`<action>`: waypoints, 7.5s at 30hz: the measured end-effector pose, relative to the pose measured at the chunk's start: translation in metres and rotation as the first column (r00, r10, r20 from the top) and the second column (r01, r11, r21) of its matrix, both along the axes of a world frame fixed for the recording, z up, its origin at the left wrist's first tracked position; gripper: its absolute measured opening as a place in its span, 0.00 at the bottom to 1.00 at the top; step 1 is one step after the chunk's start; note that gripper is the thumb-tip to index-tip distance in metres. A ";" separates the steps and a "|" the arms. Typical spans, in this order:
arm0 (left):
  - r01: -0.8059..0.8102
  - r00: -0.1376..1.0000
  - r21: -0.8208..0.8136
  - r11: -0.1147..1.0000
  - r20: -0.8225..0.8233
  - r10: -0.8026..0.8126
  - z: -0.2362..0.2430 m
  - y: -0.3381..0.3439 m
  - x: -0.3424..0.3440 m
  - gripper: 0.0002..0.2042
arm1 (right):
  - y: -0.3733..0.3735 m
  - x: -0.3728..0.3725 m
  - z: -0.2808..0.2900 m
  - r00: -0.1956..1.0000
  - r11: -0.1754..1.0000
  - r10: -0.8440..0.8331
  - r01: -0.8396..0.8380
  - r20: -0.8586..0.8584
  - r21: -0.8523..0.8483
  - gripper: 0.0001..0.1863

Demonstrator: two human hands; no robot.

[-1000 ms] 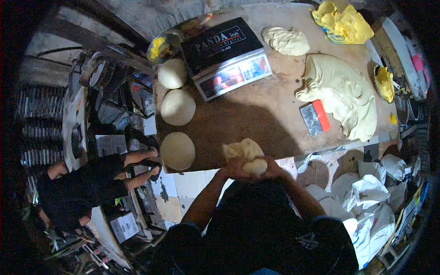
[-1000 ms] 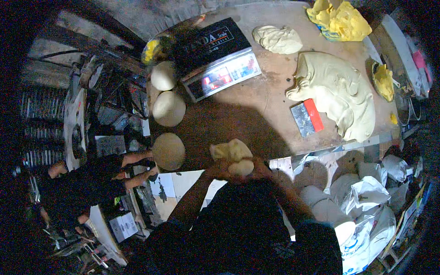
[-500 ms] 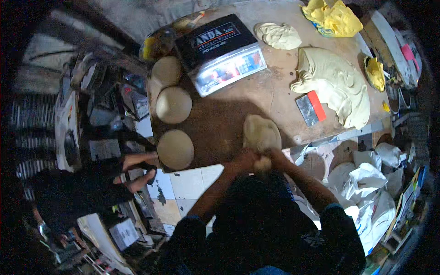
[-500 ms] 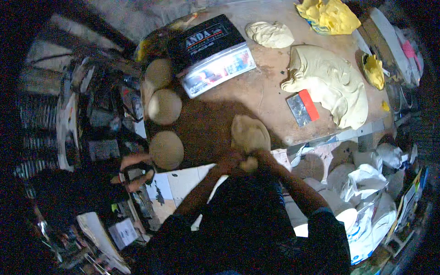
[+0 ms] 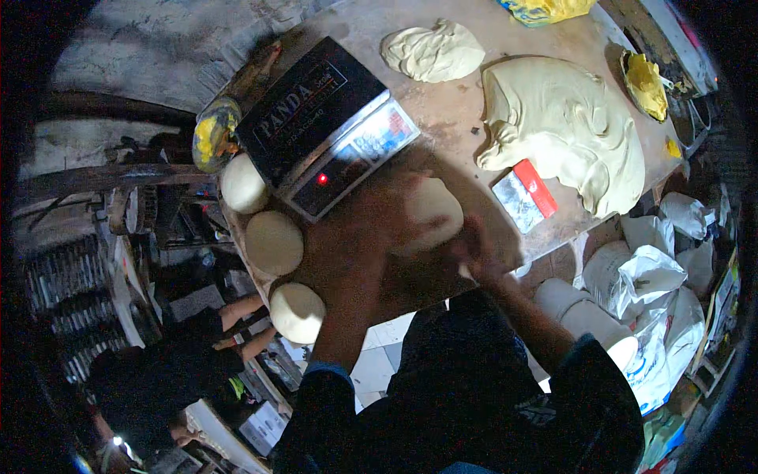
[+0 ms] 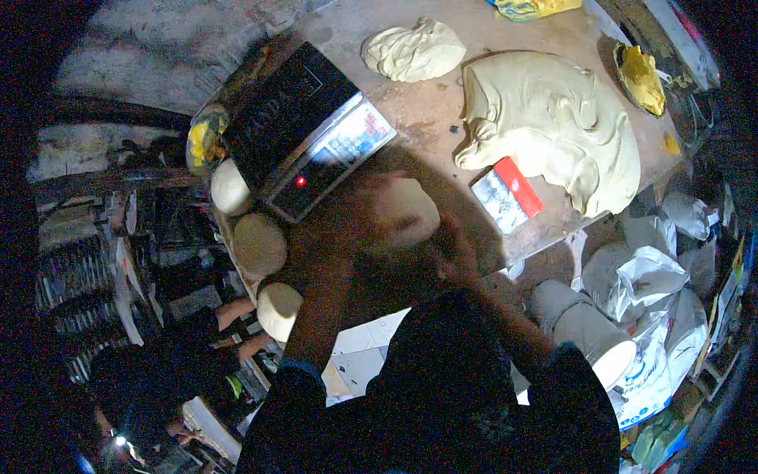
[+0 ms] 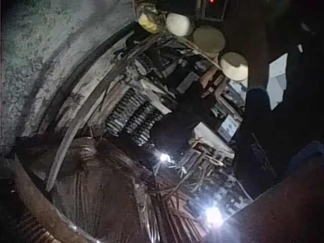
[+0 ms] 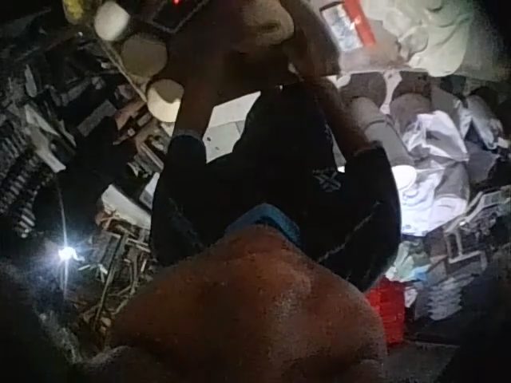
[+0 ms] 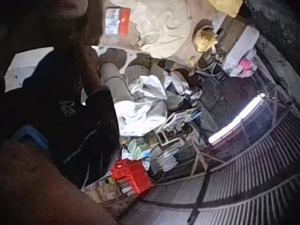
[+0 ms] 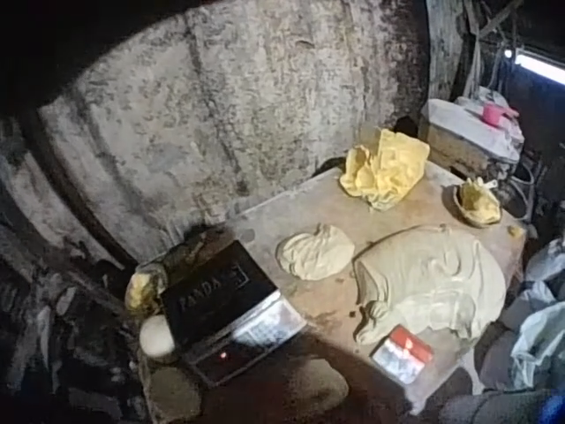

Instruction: Kneading portions of dough and weighing them on a digital scale in a bakery.

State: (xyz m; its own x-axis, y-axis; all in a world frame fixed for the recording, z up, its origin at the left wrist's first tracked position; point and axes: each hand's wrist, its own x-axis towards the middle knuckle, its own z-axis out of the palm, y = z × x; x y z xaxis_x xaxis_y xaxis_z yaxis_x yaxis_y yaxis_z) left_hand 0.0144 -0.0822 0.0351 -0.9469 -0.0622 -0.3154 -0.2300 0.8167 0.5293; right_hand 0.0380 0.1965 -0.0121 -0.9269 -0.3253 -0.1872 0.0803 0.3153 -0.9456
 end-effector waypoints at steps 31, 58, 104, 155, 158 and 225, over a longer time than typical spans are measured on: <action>0.339 0.937 0.372 0.864 -0.051 -0.346 -0.049 0.136 0.230 0.25 | 0.060 0.102 -0.057 0.667 0.663 0.737 -0.745 -0.114 -0.075 0.27; 0.064 0.990 0.228 0.971 0.108 -0.091 -0.081 0.101 0.169 0.25 | 0.047 0.105 -0.132 0.591 0.590 0.806 -0.804 0.006 -0.075 0.39; 0.297 0.928 0.074 0.952 -0.257 -0.269 0.015 0.034 0.005 0.39 | -0.008 -0.003 -0.011 0.990 0.993 -0.067 0.054 -0.127 -0.101 0.20; -0.622 0.562 0.485 0.615 -0.270 0.782 0.018 0.066 0.173 0.36 | -0.133 0.011 0.020 0.901 0.899 0.397 -0.343 0.174 -0.273 0.34; -0.623 0.505 0.537 0.569 -0.279 0.817 0.074 0.059 0.140 0.31 | -0.166 0.002 0.003 0.964 0.852 0.262 -0.210 0.045 -0.479 0.29; -0.193 0.815 0.321 0.927 -0.474 0.333 0.001 0.205 0.062 0.48 | 0.211 -0.170 -0.001 0.880 0.677 0.423 -0.149 -0.215 0.721 0.29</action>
